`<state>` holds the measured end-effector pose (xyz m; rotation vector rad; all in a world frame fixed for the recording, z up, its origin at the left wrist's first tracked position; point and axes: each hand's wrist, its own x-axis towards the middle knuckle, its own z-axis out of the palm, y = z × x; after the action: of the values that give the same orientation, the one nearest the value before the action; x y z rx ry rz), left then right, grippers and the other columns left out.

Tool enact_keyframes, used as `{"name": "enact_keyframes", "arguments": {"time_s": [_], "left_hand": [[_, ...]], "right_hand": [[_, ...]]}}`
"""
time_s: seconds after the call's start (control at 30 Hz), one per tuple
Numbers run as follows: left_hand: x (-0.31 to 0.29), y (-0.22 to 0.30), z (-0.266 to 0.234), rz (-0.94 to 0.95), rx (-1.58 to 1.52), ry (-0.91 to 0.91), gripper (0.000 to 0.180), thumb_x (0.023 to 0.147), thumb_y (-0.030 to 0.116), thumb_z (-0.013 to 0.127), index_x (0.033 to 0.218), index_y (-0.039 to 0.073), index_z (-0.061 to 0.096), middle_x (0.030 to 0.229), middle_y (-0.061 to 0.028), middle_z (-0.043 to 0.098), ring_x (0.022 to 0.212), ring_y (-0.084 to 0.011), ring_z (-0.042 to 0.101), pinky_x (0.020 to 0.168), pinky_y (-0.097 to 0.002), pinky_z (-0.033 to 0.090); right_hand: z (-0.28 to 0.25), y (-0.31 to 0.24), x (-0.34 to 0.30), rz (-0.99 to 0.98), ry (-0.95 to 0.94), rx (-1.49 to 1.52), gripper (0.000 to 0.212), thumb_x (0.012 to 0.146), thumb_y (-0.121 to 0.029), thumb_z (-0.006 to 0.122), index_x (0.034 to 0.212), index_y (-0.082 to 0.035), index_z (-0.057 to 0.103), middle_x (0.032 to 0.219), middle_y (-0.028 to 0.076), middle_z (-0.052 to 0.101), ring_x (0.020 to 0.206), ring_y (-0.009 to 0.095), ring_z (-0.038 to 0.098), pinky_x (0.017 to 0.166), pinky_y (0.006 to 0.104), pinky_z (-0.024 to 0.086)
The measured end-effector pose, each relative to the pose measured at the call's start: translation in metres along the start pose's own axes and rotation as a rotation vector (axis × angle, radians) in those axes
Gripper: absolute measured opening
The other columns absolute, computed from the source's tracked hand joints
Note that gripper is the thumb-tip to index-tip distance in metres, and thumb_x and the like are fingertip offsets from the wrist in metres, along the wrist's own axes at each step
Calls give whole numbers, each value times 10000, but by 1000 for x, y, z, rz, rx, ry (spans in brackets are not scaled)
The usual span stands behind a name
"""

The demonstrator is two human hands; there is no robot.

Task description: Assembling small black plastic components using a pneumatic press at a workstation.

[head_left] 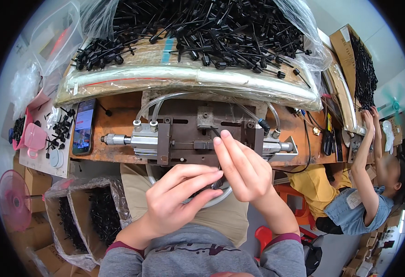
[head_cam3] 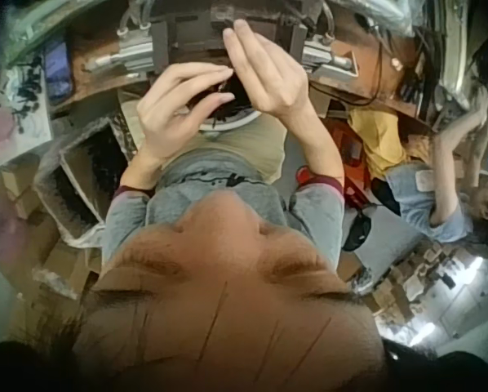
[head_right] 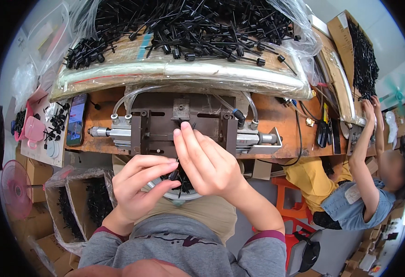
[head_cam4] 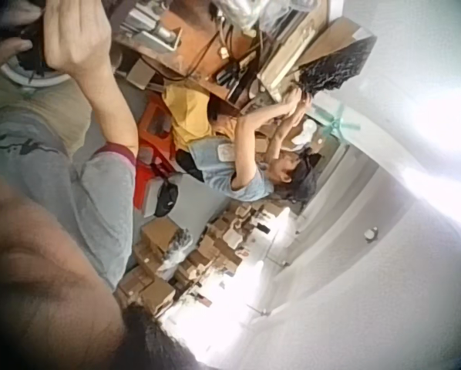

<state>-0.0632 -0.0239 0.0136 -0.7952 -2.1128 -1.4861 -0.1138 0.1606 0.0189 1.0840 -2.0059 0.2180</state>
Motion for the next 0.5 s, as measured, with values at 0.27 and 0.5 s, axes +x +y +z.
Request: {"name": "enact_keyframes", "arguments": {"time_s": [0.27,0.5], "left_hand": [[-29,-19,16,-154,219,-34,345,673,-5,817,1001,12,711,993,-107,671,791,-193,664,675,-296,537],[-27,-42,27,9,601,-206,254,707,92,774,943,32,703,1244,-115,658,642,-170,634,585,-263,489]], "right_hand": [[-12,-14,-27,903,373,870,613,764,74,767,1296,-6,474,868,179,700,598,116,621,514,193,476],[-25,-5,-38,992,417,1034,255,739,97,762,949,57,624,978,140,616,617,130,612,542,203,505]]}}
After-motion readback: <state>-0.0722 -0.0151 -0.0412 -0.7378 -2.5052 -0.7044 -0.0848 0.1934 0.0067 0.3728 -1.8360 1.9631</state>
